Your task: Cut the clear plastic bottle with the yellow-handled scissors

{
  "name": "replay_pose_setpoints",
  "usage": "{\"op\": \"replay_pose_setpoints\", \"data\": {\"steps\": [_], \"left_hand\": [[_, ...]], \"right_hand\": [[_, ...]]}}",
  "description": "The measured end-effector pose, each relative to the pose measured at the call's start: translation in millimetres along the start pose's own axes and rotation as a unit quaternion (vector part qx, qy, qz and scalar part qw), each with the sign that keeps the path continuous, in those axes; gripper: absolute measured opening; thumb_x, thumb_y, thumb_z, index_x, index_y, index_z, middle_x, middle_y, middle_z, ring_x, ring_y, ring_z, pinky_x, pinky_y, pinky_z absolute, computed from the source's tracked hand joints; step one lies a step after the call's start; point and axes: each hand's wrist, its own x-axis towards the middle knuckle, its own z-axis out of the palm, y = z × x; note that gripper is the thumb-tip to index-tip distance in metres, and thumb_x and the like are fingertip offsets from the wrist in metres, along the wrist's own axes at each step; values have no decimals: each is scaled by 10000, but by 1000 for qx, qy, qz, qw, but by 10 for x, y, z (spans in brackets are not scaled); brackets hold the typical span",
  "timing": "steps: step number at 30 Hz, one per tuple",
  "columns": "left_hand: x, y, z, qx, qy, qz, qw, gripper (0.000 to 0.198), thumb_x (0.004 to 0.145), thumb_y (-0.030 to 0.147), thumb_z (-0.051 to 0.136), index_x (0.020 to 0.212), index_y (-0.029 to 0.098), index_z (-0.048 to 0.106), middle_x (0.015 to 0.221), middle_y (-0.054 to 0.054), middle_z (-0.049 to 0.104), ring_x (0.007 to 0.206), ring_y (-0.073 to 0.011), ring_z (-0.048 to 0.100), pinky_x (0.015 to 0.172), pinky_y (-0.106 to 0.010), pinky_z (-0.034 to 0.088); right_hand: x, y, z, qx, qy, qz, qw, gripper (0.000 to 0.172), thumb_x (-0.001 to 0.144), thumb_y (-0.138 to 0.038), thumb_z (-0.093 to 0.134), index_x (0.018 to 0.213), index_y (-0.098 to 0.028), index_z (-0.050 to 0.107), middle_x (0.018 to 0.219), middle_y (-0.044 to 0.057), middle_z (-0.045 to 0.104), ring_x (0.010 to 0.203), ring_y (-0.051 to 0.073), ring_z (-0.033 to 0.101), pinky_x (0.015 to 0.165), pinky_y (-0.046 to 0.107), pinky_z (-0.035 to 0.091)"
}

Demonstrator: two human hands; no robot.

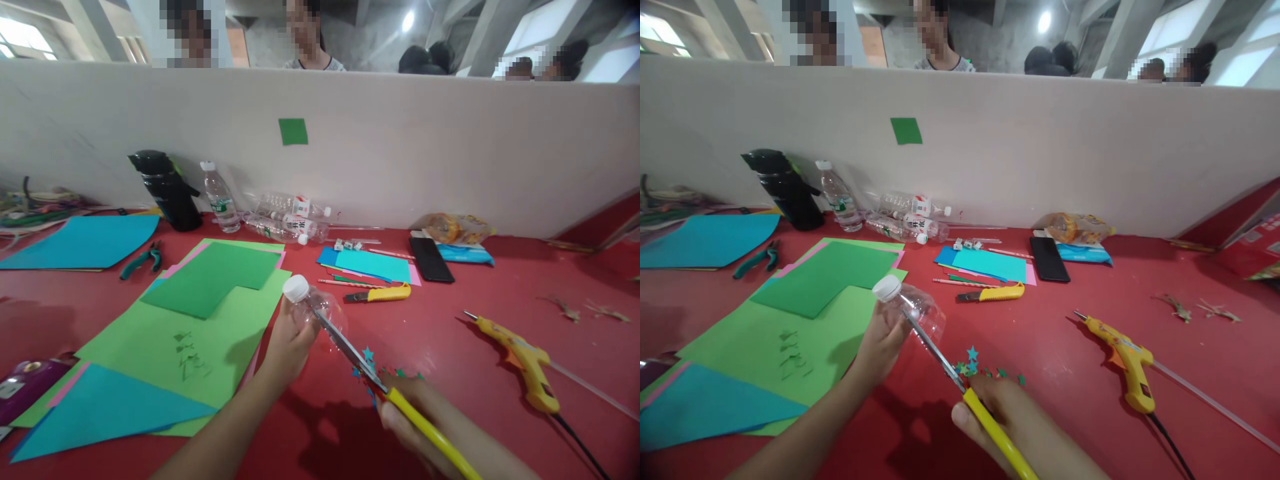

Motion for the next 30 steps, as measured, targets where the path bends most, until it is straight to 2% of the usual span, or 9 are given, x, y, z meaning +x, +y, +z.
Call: {"op": "replay_pose_setpoints", "data": {"steps": [6, 11, 15, 24, 30], "left_hand": [[-7, -23, -19, 14, -16, 2, 1000, 314, 812, 323, 673, 1043, 203, 498, 976, -58, 638, 912, -203, 619, 898, -384, 464], [5, -73, -55, 33, -26, 2, 999, 281, 814, 274, 672, 1049, 207, 534, 1028, -67, 653, 956, -207, 623, 933, -376, 449], [20, -66, -71, 49, -32, 8, 998, 289, 782, 240, 697, 1035, 207, 562, 1044, -71, 654, 964, -211, 621, 938, -369, 448], [19, -171, -130, 64, -33, 16, 997, 310, 818, 218, 642, 1106, 214, 529, 1089, -81, 644, 1020, -223, 612, 1003, -414, 425], [21, -171, -121, 62, -38, 12, 997, 279, 837, 225, 624, 1103, 226, 540, 1103, -76, 632, 1015, -220, 614, 1000, -412, 429]], "right_hand": [[26, 77, 8, -2, 11, -2, 1000, 580, 844, -787, 450, 706, -231, 357, 613, -81, 264, 542, 97, 240, 497, 256, 189], [20, 98, 3, 15, 12, 14, 1000, 615, 814, -836, 415, 701, -236, 347, 600, -79, 295, 518, 90, 258, 470, 250, 189], [-8, 80, 14, 51, -1, 52, 997, 618, 805, -857, 386, 720, -247, 339, 538, -100, 255, 455, 82, 242, 429, 239, 172], [1, 99, 61, 28, 51, 64, 996, 629, 775, -833, 493, 658, -223, 391, 573, -71, 322, 509, 90, 301, 450, 224, 233], [-48, 39, 75, 58, 67, 73, 993, 617, 764, -838, 499, 733, -222, 470, 593, -59, 390, 467, 85, 320, 414, 225, 225]]}}
